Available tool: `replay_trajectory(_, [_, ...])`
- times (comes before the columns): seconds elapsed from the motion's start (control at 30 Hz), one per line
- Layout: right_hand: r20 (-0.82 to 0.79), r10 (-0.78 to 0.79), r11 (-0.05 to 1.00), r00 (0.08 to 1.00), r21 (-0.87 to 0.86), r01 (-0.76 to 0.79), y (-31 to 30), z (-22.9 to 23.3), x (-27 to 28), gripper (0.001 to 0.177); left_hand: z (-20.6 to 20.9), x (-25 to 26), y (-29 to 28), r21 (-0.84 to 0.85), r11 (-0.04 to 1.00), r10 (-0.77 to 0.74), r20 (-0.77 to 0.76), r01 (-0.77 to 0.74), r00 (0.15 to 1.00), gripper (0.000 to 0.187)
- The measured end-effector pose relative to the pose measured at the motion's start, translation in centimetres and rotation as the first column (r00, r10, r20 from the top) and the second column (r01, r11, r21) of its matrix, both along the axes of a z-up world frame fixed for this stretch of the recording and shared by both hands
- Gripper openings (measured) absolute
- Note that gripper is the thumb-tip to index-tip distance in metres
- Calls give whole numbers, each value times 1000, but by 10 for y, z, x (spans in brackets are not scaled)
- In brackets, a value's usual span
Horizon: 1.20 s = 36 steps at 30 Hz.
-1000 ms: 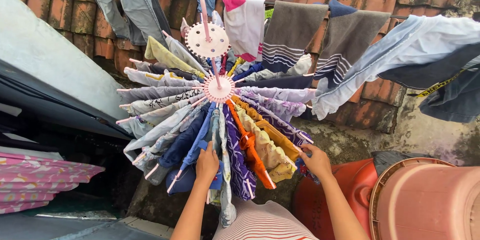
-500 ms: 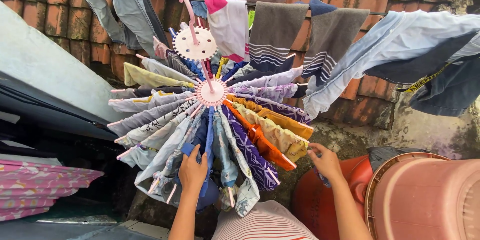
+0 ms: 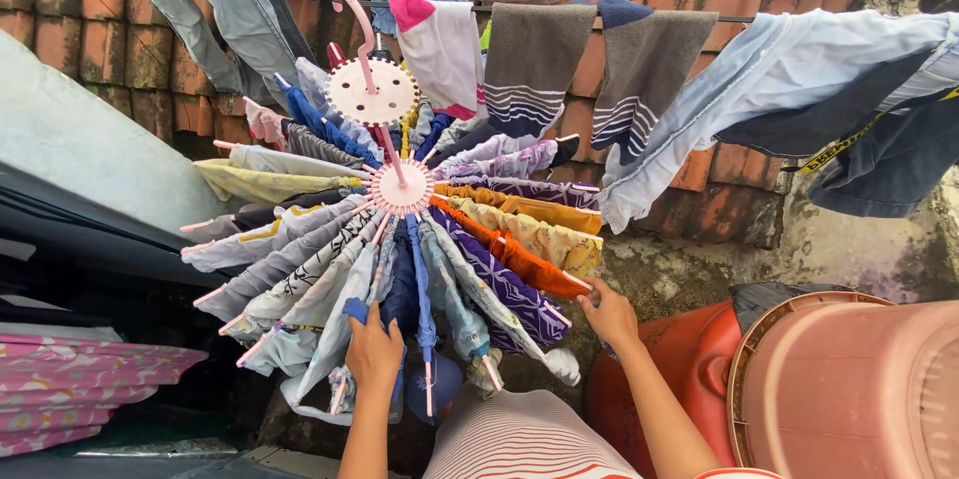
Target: Hanging small laundry items like socks and underwear on a circular multi-clip drying rack on a balcony.
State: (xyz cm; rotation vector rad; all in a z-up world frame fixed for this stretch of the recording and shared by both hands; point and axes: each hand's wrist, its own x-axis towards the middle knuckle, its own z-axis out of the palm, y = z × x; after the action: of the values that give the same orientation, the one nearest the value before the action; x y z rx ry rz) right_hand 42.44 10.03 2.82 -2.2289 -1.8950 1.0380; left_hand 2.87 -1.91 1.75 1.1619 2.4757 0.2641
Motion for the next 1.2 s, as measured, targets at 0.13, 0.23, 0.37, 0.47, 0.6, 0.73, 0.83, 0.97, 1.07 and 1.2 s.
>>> replay_trajectory(0.13, [-96,-144,987,985,54,150,16,-18,2,48,5,3,4,31,999,8,46,-10,999,57])
replay_trajectory(0.23, [-102,-248,963,963,82,256,26,-15,1,42,5,-4,6,71,996,56,51,-60,997,56])
replay_trajectory(0.37, [-6,-162,969,987,185,161,38,-11,1,41,-3,-20,10,-56,998,31,156,-22,987,53])
replay_trajectory(0.47, [0,-132,974,991,186,130,49,-6,2,35,-9,-21,11,-110,993,-21,197,43,980,48])
replay_trajectory(0.6, [-92,-204,972,975,97,213,61,-3,9,39,-18,-21,12,-117,990,-60,191,83,980,47])
replay_trajectory(0.73, [-95,-364,911,927,173,375,71,0,18,30,-7,-23,14,-148,985,-55,206,86,977,47])
replay_trajectory(0.83, [-55,-360,860,931,367,354,85,-3,19,31,3,-30,18,-150,985,-46,229,83,972,46])
replay_trajectory(0.97, [250,-77,910,965,412,-34,113,-38,15,37,8,-40,26,-101,991,-62,215,85,975,47])
replay_trajectory(1.07, [304,23,929,952,345,-133,129,-37,-11,42,-3,-47,33,-137,982,-95,213,126,972,44])
replay_trajectory(1.2, [181,220,909,959,320,-269,121,9,-75,39,-29,-59,35,-101,983,-136,171,154,976,38])
